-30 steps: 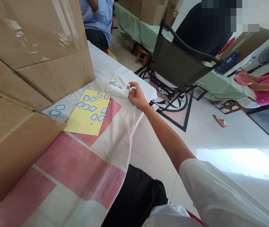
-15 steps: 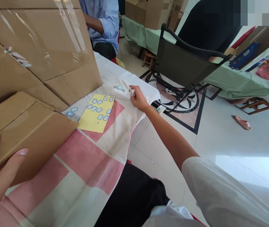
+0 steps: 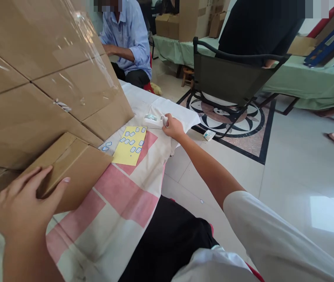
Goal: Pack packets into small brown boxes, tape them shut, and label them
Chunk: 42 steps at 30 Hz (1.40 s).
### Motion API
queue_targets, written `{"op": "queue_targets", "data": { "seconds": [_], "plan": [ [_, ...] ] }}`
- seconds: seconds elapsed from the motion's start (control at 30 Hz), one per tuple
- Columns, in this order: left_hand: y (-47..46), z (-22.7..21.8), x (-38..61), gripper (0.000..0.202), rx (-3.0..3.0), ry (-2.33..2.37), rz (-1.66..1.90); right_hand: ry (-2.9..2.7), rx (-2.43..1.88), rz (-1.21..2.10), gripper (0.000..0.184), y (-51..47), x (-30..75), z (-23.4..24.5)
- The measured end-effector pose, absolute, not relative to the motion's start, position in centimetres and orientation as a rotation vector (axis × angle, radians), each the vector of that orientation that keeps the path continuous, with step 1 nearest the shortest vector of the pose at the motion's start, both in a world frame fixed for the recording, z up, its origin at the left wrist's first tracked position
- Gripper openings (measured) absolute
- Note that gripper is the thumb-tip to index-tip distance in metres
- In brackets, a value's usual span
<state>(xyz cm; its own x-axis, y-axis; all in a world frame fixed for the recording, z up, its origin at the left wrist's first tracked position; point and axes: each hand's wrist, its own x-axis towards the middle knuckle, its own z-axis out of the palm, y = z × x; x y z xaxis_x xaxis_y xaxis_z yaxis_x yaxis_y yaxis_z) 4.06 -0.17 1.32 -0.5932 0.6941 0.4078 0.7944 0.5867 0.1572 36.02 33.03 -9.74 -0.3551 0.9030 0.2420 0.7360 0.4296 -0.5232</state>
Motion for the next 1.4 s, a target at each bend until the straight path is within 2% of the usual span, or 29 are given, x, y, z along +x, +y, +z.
{"op": "queue_targets", "data": {
  "seconds": [0.13, 0.3, 0.57, 0.77, 0.83, 0.9, 0.97, 1.07, 1.17, 1.4],
  "plan": [
    [0.0, 1.7, 4.2, 0.078, -1.267, -2.504, -0.437, -2.150, -1.523, 0.432, 0.050, 33.4, 35.7, -9.6],
    [-0.3, 1.5, 3.8, 0.070, -1.302, -2.513, -0.380, -2.168, -1.505, 0.452, 0.019, 33.6, 35.8, -9.3],
    [-0.3, 1.9, 4.3, 0.060, -1.330, -2.506, -0.274, -2.153, -1.454, 0.539, 0.013, 33.8, 36.3, -8.9],
    [0.0, 3.1, 4.4, 0.061, -1.479, -2.506, -0.099, -2.102, -1.435, 0.548, 0.007, 33.9, 36.2, -9.2],
    [1.4, 3.1, 7.0, 0.050, -1.458, -2.342, -0.280, -2.093, -1.451, 0.520, 0.007, 33.7, 36.1, -9.4],
    [4.3, 2.3, 11.2, 0.032, -1.501, -2.062, -0.697, -2.095, -1.483, 0.476, 0.008, 33.5, 35.9, -9.5],
    [8.9, 0.8, 16.3, 0.020, -1.743, -1.865, -0.960, -2.106, -1.522, 0.429, 0.010, 33.2, 35.8, -9.5],
    [17.1, -2.2, 22.7, 0.020, -2.116, -1.912, -1.112, -2.131, -1.581, 0.355, 0.012, 32.7, 35.7, -9.1],
    [23.5, -5.1, 24.9, 0.020, -2.136, -1.984, -1.206, -2.167, -1.620, 0.278, 0.011, 32.4, 35.7, -8.5],
    [27.1, -9.0, 22.8, 0.023, -1.934, -2.243, -1.414, -2.172, -1.654, 0.117, 0.008, 33.3, 35.7, -9.4]
  ]
}}
